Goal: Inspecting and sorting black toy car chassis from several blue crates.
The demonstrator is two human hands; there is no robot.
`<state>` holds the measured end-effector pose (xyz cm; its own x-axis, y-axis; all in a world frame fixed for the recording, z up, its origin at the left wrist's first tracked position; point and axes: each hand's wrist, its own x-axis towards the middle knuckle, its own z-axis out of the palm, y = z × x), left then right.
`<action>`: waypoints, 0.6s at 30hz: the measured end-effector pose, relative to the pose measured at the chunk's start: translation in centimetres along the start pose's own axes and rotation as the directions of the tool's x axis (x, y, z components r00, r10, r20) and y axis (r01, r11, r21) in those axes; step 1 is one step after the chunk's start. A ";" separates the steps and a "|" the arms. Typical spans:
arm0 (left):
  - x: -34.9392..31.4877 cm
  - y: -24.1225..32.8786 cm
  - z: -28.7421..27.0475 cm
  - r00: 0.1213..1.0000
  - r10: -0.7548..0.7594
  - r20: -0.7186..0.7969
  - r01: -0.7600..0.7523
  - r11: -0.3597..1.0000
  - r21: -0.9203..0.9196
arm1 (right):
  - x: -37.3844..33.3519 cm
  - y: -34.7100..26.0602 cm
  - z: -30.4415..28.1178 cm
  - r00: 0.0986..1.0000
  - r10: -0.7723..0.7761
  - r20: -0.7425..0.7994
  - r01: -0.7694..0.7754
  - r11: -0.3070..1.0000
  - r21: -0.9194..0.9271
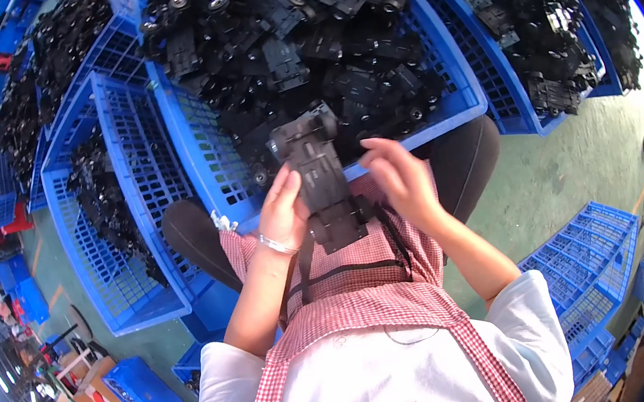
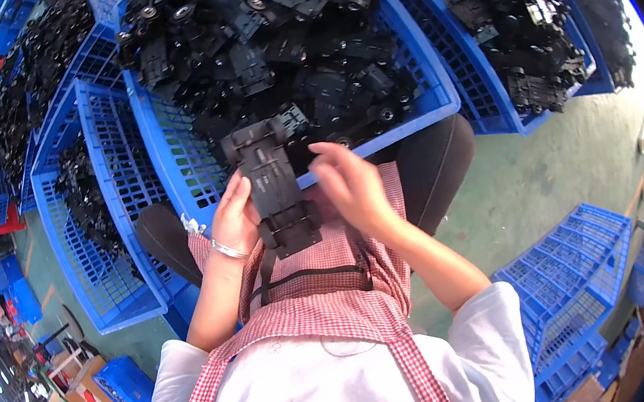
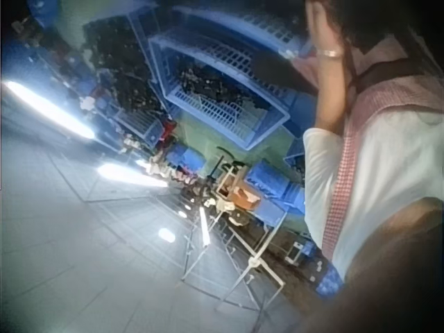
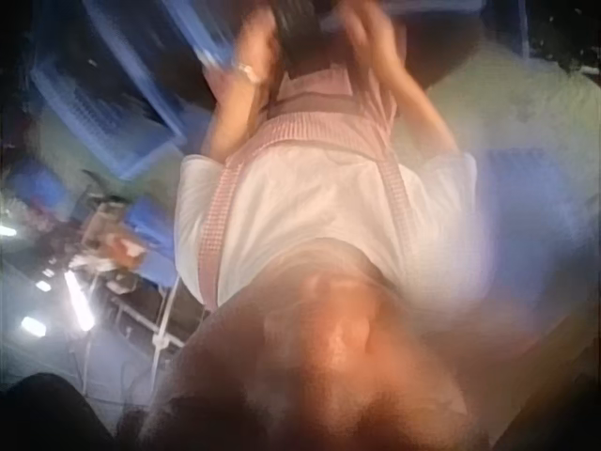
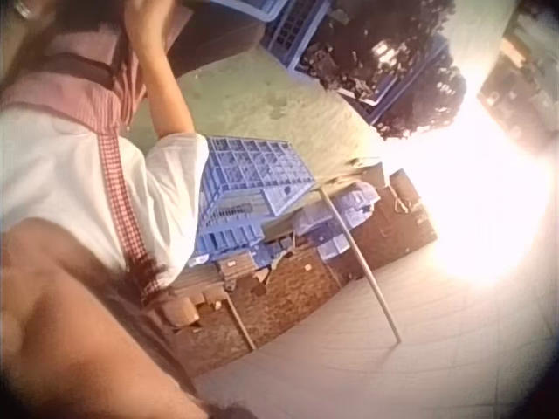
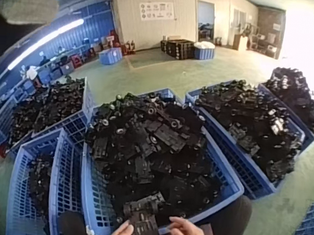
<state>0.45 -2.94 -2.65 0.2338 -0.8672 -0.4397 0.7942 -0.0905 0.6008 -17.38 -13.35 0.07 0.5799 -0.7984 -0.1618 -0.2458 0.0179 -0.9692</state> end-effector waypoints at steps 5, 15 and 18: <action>1.5 -2.6 0.3 0.976 -0.201 -0.081 0.203 0.979 0.012 | -2.8 2.7 1.2 0.917 0.292 0.272 -0.375 0.864 0.337; 10.8 -7.0 -0.6 0.985 -0.152 -0.084 0.162 0.629 0.760 | 1.0 2.4 -19.0 0.645 0.147 -0.750 0.062 0.968 0.243; 15.7 -9.9 -0.7 0.984 -0.056 0.171 -0.158 0.189 0.969 | 1.8 6.6 -26.9 0.436 0.050 -0.899 -0.120 0.993 -0.003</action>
<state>-3.38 -15.27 -15.96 0.0896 -0.9317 -0.3520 -0.4307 -0.3549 0.8298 -38.85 -30.88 -1.59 -0.4574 -0.8880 0.0475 -0.3156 0.1121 -0.9422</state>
